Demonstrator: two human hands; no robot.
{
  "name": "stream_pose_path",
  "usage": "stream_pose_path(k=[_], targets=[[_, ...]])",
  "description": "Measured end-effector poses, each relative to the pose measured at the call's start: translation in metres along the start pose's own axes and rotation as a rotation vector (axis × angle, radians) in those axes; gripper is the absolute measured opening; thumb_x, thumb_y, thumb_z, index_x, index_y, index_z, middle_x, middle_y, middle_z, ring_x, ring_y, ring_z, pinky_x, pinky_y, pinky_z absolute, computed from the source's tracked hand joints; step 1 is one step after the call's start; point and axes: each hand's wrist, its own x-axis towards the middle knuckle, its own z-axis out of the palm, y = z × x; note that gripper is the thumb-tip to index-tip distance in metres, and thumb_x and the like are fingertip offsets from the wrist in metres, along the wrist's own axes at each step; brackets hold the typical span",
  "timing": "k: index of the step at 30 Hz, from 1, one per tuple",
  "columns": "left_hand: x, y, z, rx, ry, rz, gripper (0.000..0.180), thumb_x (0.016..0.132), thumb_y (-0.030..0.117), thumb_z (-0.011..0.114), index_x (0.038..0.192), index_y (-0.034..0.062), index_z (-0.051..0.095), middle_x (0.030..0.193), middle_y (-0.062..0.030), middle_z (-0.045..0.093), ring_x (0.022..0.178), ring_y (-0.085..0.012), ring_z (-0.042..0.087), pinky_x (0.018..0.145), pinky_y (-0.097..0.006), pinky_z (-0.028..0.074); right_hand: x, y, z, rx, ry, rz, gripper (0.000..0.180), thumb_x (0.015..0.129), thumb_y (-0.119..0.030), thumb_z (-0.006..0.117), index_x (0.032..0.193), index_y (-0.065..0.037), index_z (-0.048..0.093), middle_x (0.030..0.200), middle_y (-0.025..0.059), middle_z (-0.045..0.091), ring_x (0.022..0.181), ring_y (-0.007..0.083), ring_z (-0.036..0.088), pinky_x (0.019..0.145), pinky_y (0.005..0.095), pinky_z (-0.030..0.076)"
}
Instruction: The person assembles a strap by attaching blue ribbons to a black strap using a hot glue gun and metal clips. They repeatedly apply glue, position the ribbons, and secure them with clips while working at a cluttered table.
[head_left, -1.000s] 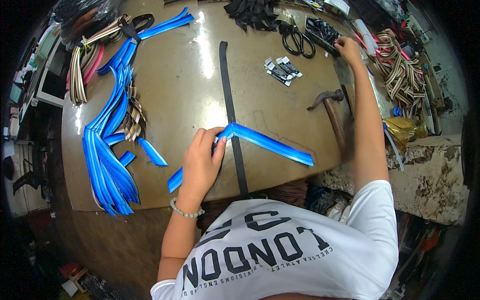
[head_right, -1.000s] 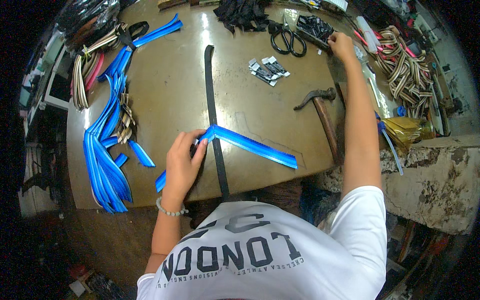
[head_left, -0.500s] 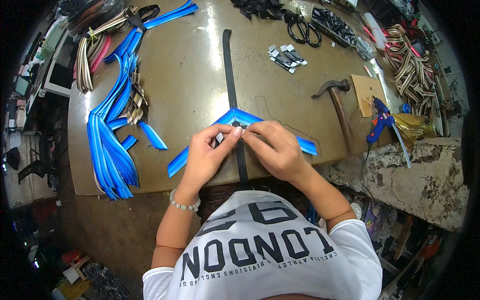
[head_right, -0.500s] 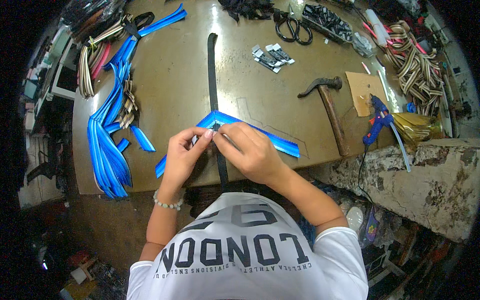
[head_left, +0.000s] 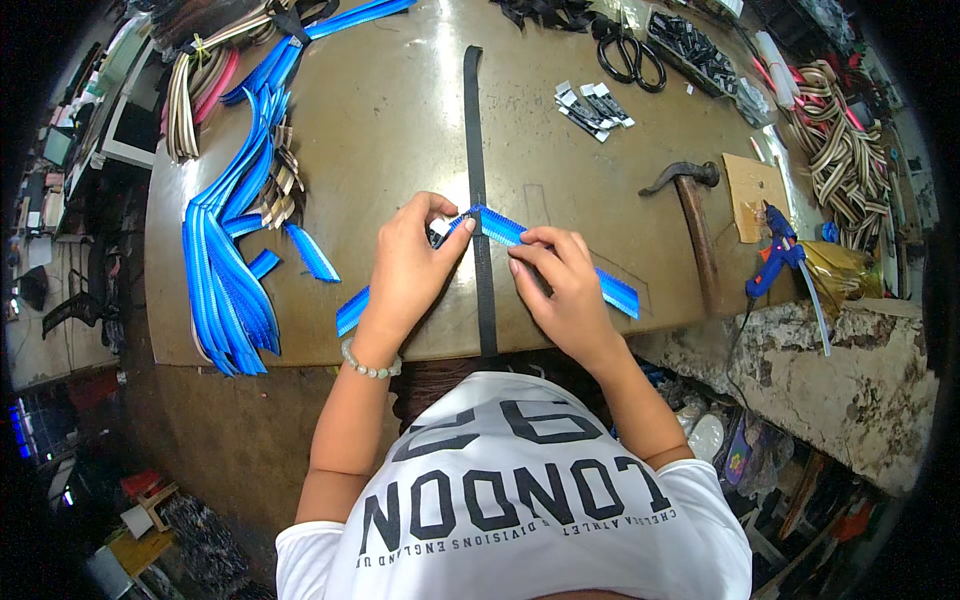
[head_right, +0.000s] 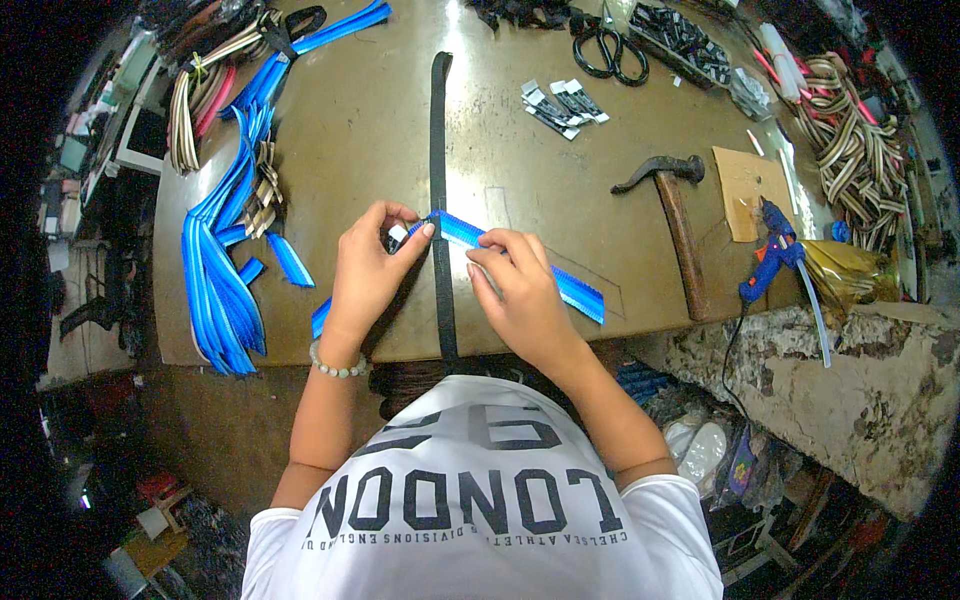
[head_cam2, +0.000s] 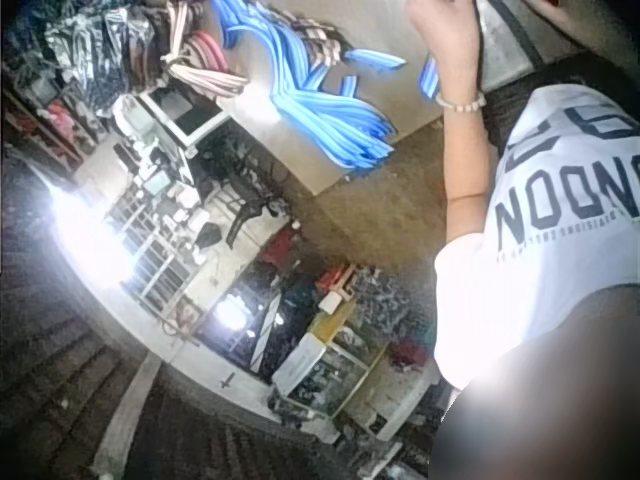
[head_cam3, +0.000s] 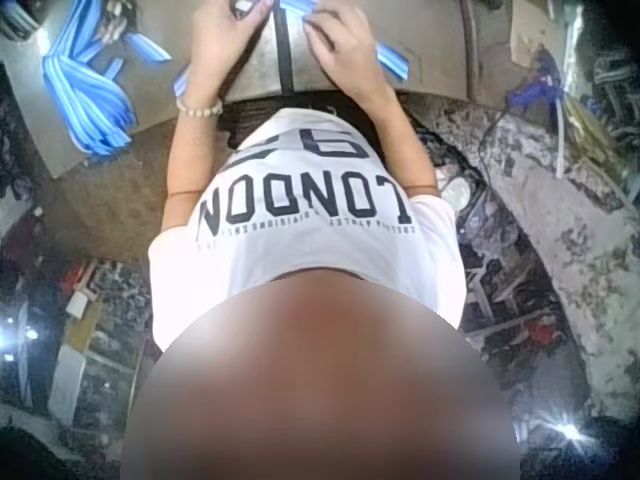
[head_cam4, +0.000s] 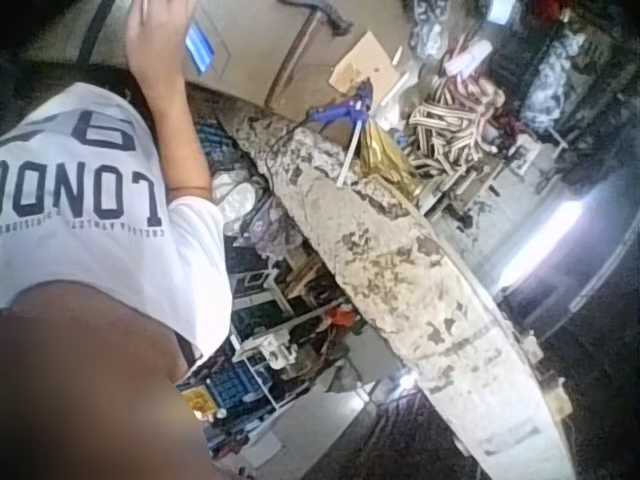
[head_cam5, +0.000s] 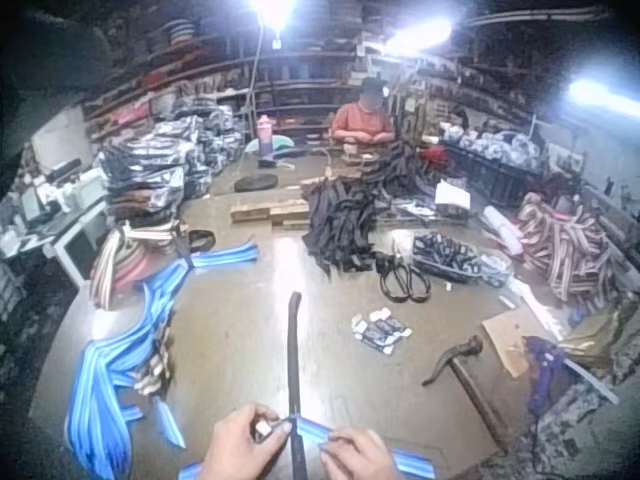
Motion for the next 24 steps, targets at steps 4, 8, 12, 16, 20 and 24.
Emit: stream_pose_path(k=[4, 8, 12, 16, 20, 24], targets=[[-0.005, 0.001, 0.000, 0.007, -0.005, 0.009, 0.021, 0.083, 0.015, 0.073, 0.097, 0.0036, 0.063, 0.087, -0.0149, 0.066, 0.079, -0.0288, 0.064, 0.072, -0.037, 0.051, -0.009, -0.014, -0.014, -0.015, -0.169, -0.101, 0.028, 0.076, 0.001, 0.068, 0.103, -0.005, 0.066, 0.112, 0.0129, 0.058, 0.105, 0.0315, 0.054, 0.092, 0.0407, 0.044], [-0.007, 0.000, -0.001, 0.059, -0.028, 0.045, 0.018, 0.083, 0.015, 0.073, 0.096, 0.0074, 0.064, 0.083, -0.0119, 0.063, 0.075, -0.0283, 0.062, 0.068, -0.038, 0.049, -0.025, -0.029, -0.019, 0.006, -0.433, -0.268, 0.044, 0.069, 0.001, 0.067, 0.112, -0.010, 0.064, 0.113, 0.0126, 0.054, 0.109, 0.0326, 0.051, 0.096, 0.0446, 0.042], [-0.006, -0.003, 0.000, 0.049, -0.032, 0.044, 0.013, 0.083, 0.015, 0.073, 0.092, 0.0072, 0.068, 0.081, -0.0110, 0.060, 0.071, -0.0273, 0.060, 0.065, -0.038, 0.048, -0.026, -0.027, -0.007, -0.235, -0.446, -0.398, 0.054, 0.068, -0.010, 0.071, 0.120, -0.010, 0.057, 0.117, 0.0136, 0.050, 0.111, 0.0324, 0.051, 0.096, 0.0454, 0.042], [-0.006, -0.006, -0.002, -0.028, -0.022, 0.076, 0.013, 0.083, 0.013, 0.072, 0.093, 0.0062, 0.069, 0.082, -0.0116, 0.060, 0.070, -0.0272, 0.059, 0.065, -0.037, 0.048, -0.012, -0.019, -0.003, -0.022, -0.452, -0.325, 0.052, 0.064, -0.016, 0.080, 0.111, -0.007, 0.061, 0.106, 0.0119, 0.051, 0.094, 0.0308, 0.053, 0.082, 0.0411, 0.045], [-0.008, -0.009, -0.007, -0.098, -0.075, 0.057, 0.015, 0.082, 0.011, 0.071, 0.096, 0.0058, 0.069, 0.086, -0.0125, 0.061, 0.072, -0.0279, 0.059, 0.066, -0.037, 0.048, 0.014, -0.020, -0.009, -0.206, -0.490, -0.436, 0.037, 0.073, -0.012, 0.070, 0.109, -0.004, 0.061, 0.105, 0.0132, 0.052, 0.088, 0.0291, 0.056, 0.073, 0.0352, 0.049], [-0.008, -0.011, -0.007, -0.121, -0.061, 0.091, 0.016, 0.083, 0.010, 0.070, 0.098, 0.0049, 0.069, 0.088, -0.0133, 0.061, 0.074, -0.0290, 0.060, 0.069, -0.038, 0.048, 0.055, -0.013, -0.012, -0.083, -0.458, -0.401, 0.024, 0.080, -0.002, 0.057, 0.104, -0.004, 0.059, 0.102, 0.0156, 0.058, 0.094, 0.0331, 0.062, 0.078, 0.0396, 0.051]])
